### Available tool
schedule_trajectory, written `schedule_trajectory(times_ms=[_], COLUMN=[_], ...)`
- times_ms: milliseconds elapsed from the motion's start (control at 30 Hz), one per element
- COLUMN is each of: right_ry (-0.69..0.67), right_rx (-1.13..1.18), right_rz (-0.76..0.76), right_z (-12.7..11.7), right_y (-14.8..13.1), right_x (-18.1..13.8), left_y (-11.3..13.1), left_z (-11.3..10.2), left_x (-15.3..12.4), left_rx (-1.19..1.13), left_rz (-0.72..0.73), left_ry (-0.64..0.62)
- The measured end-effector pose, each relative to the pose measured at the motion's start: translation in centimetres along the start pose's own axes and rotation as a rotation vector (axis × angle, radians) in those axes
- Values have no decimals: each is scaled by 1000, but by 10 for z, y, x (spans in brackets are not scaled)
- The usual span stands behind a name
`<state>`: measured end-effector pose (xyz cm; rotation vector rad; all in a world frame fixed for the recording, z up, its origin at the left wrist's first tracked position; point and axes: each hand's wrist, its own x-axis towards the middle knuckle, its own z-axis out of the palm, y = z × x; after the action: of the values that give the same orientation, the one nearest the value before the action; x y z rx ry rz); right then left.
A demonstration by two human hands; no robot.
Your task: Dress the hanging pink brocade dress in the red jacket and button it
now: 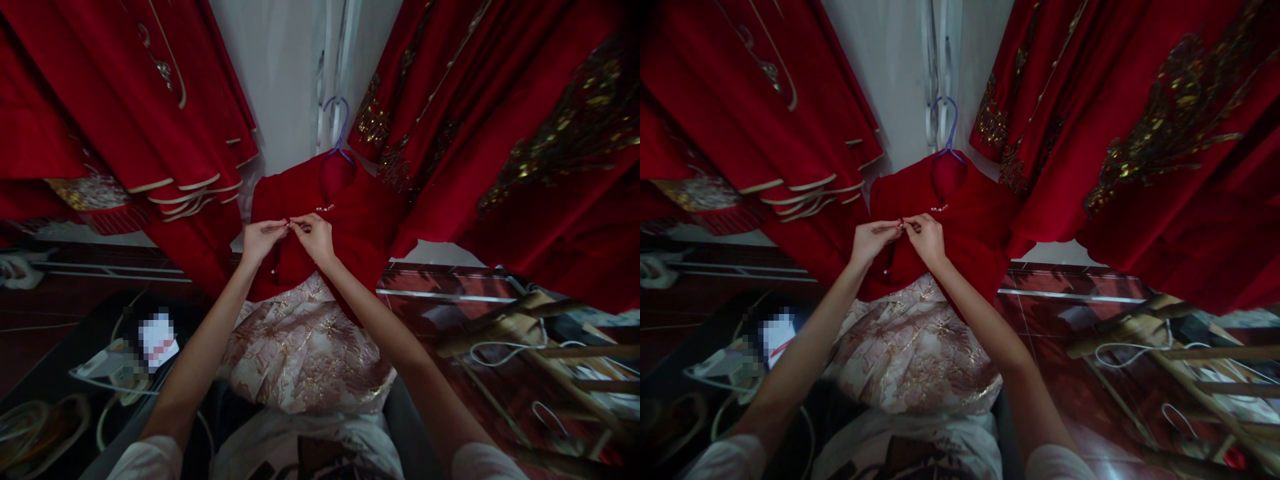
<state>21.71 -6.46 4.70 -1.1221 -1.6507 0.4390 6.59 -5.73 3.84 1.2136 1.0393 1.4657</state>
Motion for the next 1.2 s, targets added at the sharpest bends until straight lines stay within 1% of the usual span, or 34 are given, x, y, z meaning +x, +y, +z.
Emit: schedule_trajectory(times_ms=[133, 233, 300, 367, 467, 500, 533, 600, 667, 733, 800, 900, 1033, 1100, 1133, 1200], right_ry=[22, 24, -4, -65, -160, -178, -192, -223, -286, -339, -379, -371, -219, -179, -186, -248], right_rx=[-30, -3, 37, 89, 170, 179, 176, 133, 67, 4, -59, -189, -301, -274, -230, -86], right_rz=[14, 28, 51, 80, 124, 136, 148, 172, 196, 209, 204, 166, 129, 141, 154, 185], right_z=[2, 0, -5, -13, -33, -41, -50, -68, -83, -92, -93, -81, -62, -59, -59, -62], right_y=[-2, -4, -5, -4, -2, 0, 1, 2, 3, 3, 3, 4, 3, -2, -6, -15], right_x=[-3, -4, -5, -9, -26, -34, -42, -59, -72, -80, -83, -86, -89, -88, -88, -88], left_y=[-2, -4, -6, -9, -16, -19, -22, -28, -32, -35, -34, -30, -26, -25, -25, -22], left_z=[-5, -7, -8, -11, -25, -32, -39, -51, -57, -55, -48, -36, -29, -29, -29, -28], left_x=[4, 7, 5, -1, -21, -31, -41, -62, -80, -92, -98, -98, -95, -96, -97, -101], left_rx=[132, 214, 244, 291, 437, 483, 518, 545, 555, 555, 524, 488, 560, 574, 566, 521], left_rz=[64, 134, 163, 176, 171, 159, 140, 89, 57, 62, 76, 83, 117, 134, 139, 144], left_ry=[-16, -90, -152, -166, -120, -126, -152, -246, -320, -319, -268, -228, -260, -262, -257, -236])
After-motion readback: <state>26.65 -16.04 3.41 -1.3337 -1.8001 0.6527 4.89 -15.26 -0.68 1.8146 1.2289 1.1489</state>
